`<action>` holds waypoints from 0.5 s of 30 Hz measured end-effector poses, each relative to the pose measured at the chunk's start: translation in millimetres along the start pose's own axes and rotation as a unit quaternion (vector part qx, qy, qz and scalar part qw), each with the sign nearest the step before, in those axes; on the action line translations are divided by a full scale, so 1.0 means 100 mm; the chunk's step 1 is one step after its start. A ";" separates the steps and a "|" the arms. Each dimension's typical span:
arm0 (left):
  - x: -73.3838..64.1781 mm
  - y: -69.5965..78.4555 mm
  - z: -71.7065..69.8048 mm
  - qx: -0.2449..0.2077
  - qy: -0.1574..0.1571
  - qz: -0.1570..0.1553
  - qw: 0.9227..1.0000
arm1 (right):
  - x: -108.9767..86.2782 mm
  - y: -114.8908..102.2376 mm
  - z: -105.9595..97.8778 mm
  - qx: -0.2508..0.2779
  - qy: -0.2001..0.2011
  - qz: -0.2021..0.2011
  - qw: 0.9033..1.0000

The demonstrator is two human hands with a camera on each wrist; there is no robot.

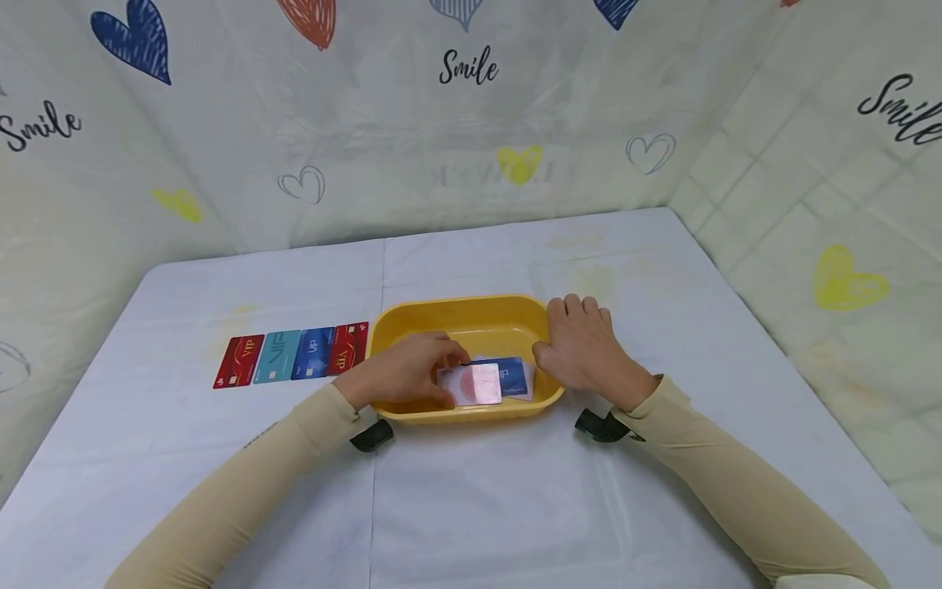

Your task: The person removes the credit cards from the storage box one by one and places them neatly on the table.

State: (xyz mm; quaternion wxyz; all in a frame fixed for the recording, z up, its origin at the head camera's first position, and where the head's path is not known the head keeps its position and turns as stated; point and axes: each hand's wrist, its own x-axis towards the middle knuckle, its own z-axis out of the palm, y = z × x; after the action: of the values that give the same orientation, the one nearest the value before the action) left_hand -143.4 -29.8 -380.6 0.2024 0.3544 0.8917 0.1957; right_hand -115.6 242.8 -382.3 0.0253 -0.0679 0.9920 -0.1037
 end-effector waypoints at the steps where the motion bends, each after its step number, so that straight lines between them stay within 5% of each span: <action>1: 0.00 0.00 0.00 0.000 0.000 0.000 1.000 | 0.00 0.00 0.00 0.000 0.000 0.000 1.000; 15: -0.02 0.01 -0.02 -0.024 -0.005 0.000 1.000 | 0.00 0.00 -0.01 0.000 -0.007 0.002 1.000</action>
State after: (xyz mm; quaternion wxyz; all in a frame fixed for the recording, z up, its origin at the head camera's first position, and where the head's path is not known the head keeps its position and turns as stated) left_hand -142.3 -31.1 -378.2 0.2150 0.3507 0.8857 0.2152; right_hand -115.7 243.1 -381.4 0.0324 -0.0666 0.9919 -0.1032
